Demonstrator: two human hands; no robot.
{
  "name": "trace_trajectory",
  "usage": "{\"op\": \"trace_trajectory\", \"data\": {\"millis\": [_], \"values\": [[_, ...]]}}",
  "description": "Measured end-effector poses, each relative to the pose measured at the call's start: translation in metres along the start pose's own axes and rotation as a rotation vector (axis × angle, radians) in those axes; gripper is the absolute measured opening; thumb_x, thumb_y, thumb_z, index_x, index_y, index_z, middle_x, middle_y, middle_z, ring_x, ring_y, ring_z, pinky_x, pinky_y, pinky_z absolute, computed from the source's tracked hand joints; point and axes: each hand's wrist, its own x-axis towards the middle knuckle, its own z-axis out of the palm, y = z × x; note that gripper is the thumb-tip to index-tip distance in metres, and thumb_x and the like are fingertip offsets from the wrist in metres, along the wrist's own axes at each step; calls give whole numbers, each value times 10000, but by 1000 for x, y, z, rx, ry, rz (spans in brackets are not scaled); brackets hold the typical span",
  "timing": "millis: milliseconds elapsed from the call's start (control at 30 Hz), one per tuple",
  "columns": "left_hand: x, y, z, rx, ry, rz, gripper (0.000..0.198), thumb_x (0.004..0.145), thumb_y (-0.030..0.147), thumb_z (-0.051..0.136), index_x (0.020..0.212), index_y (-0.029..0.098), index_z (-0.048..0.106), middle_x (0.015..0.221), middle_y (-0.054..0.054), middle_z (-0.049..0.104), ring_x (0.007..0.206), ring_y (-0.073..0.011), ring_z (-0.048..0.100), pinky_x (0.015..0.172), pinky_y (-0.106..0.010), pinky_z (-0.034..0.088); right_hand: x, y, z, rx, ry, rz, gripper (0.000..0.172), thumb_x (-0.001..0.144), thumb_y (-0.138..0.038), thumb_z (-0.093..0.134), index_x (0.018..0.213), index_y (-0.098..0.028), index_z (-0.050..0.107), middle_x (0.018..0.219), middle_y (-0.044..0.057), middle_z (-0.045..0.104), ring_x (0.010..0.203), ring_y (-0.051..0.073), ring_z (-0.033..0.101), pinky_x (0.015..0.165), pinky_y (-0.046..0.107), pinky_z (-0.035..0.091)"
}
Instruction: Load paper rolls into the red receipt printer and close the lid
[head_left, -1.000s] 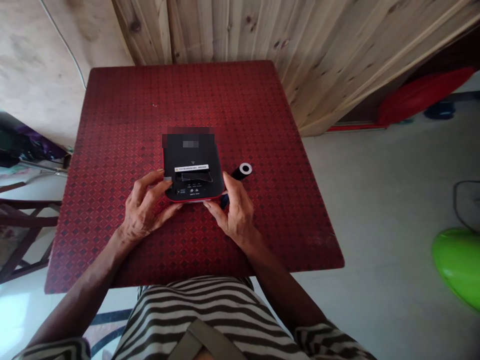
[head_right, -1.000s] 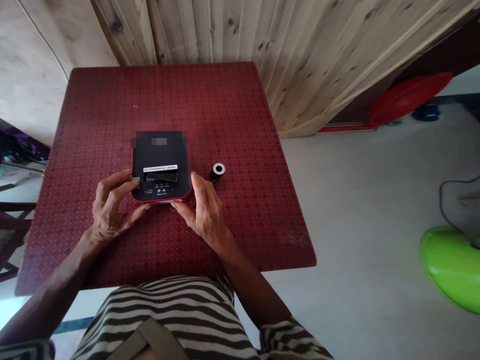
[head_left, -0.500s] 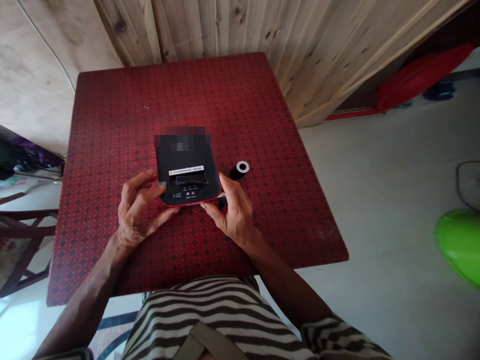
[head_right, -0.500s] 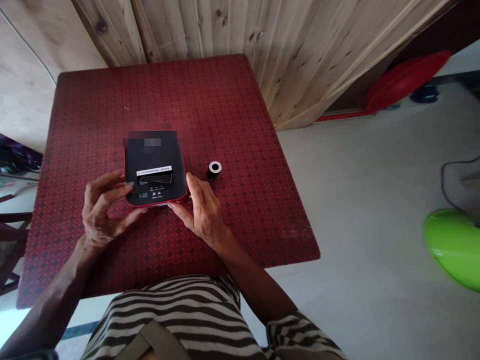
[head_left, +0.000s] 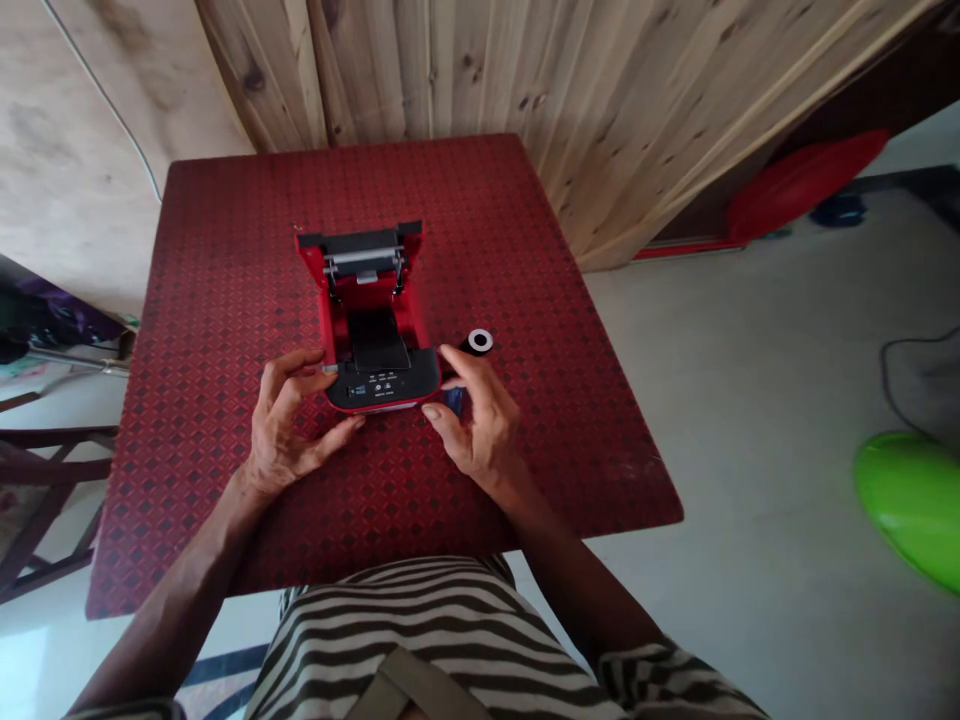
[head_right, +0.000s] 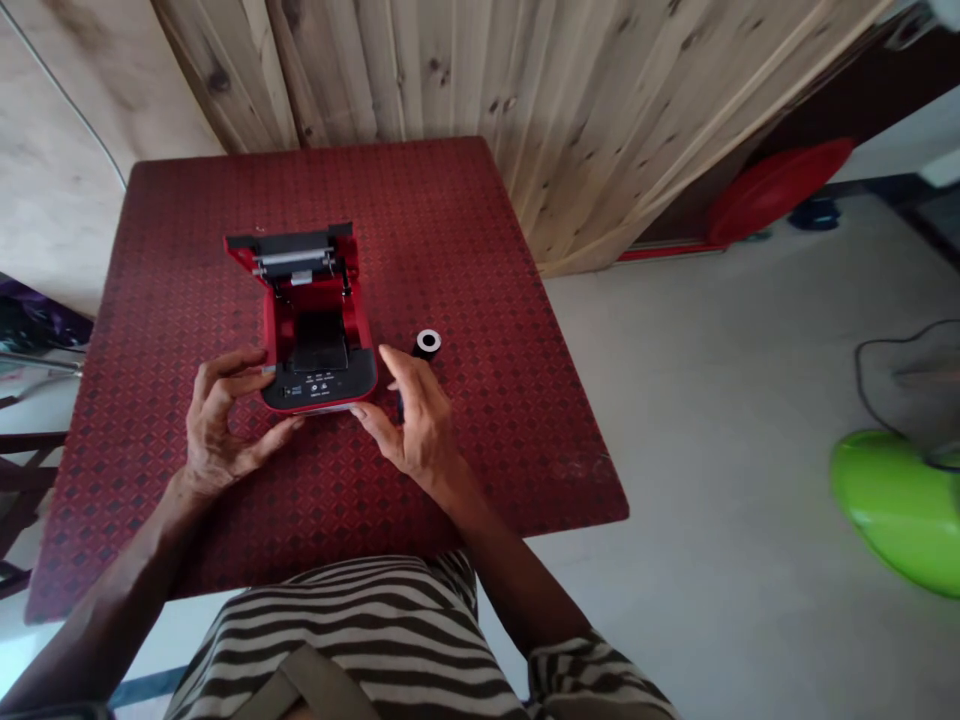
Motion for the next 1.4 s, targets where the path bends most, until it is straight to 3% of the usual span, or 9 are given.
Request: {"op": "trace_trajectory", "data": {"millis": [100, 300, 467, 667, 833, 1000, 1100, 1233, 1400], "values": [[-1, 0, 2, 18, 30, 32, 578, 871, 419, 869, 1356, 249, 605, 1342, -110, 651, 1214, -264, 686, 1002, -457, 648, 37, -9, -10, -138, -24, -54, 310, 1092, -271, 550, 1380, -234, 660, 1226, 120, 769, 1074, 249, 726, 951, 440, 630], [-8, 2, 3, 53, 14, 55, 633, 904, 413, 839, 1434, 225, 550, 1333, -135, 644, 1238, -260, 681, 1050, -428, 638, 122, -20, 26, -395, -716, -208, 258, 1046, -49, 521, 1079, -135, 763, 1108, 129, 796, 1068, 240, 716, 1000, 395, 563], [-12, 3, 6, 65, 2, 48, 692, 924, 402, 816, 1510, 248, 480, 1357, -140, 642, 1248, -261, 687, 1046, -414, 650, 140, -12, 61, -535, -907, -190, 287, 971, 18, 547, 1041, -131, 783, 1041, 148, 804, 897, 245, 766, 801, 363, 583], [-13, 2, 7, 32, -4, 32, 650, 941, 373, 795, 1507, 250, 500, 1390, -130, 650, 1275, -247, 685, 1078, -382, 636, 142, -10, 53, -552, -927, -266, 232, 943, -22, 596, 1074, -123, 758, 1081, 158, 794, 941, 275, 766, 826, 389, 596], [-13, 2, 8, 42, 0, 41, 641, 940, 378, 800, 1490, 239, 501, 1364, -135, 647, 1255, -245, 691, 1058, -383, 643, 131, -29, 25, -468, -687, -204, 161, 903, -92, 697, 1044, -155, 742, 1072, 133, 782, 1044, 305, 746, 950, 454, 610], [-12, 2, 8, 68, 1, 49, 641, 938, 387, 805, 1478, 238, 493, 1336, -133, 646, 1238, -245, 690, 1034, -391, 650, 99, -49, -34, -39, -303, -42, 251, 914, -161, 741, 1155, -229, 731, 1127, 61, 793, 1039, 246, 756, 946, 422, 626], [-12, 1, 8, 76, 7, 48, 645, 940, 413, 799, 1483, 258, 487, 1331, -120, 648, 1235, -245, 689, 1028, -394, 649, 61, -56, -58, 274, -325, 131, 355, 896, -194, 790, 1236, -271, 723, 1173, 29, 806, 1059, 221, 778, 915, 376, 644], [-11, 0, 8, 73, 13, 47, 648, 934, 420, 803, 1485, 267, 498, 1353, -111, 651, 1253, -252, 688, 1053, -414, 637, -3, -54, -48, 343, -466, 256, 411, 883, -161, 773, 1271, -282, 717, 1212, 37, 822, 1071, 211, 799, 954, 372, 650], [-10, -2, 7, 71, 30, 50, 644, 907, 411, 834, 1455, 244, 540, 1352, -116, 657, 1267, -262, 689, 1060, -435, 643, -52, -35, -14, 229, -389, 253, 334, 921, -189, 736, 1246, -267, 726, 1148, 56, 822, 1041, 210, 793, 939, 393, 661]]}}
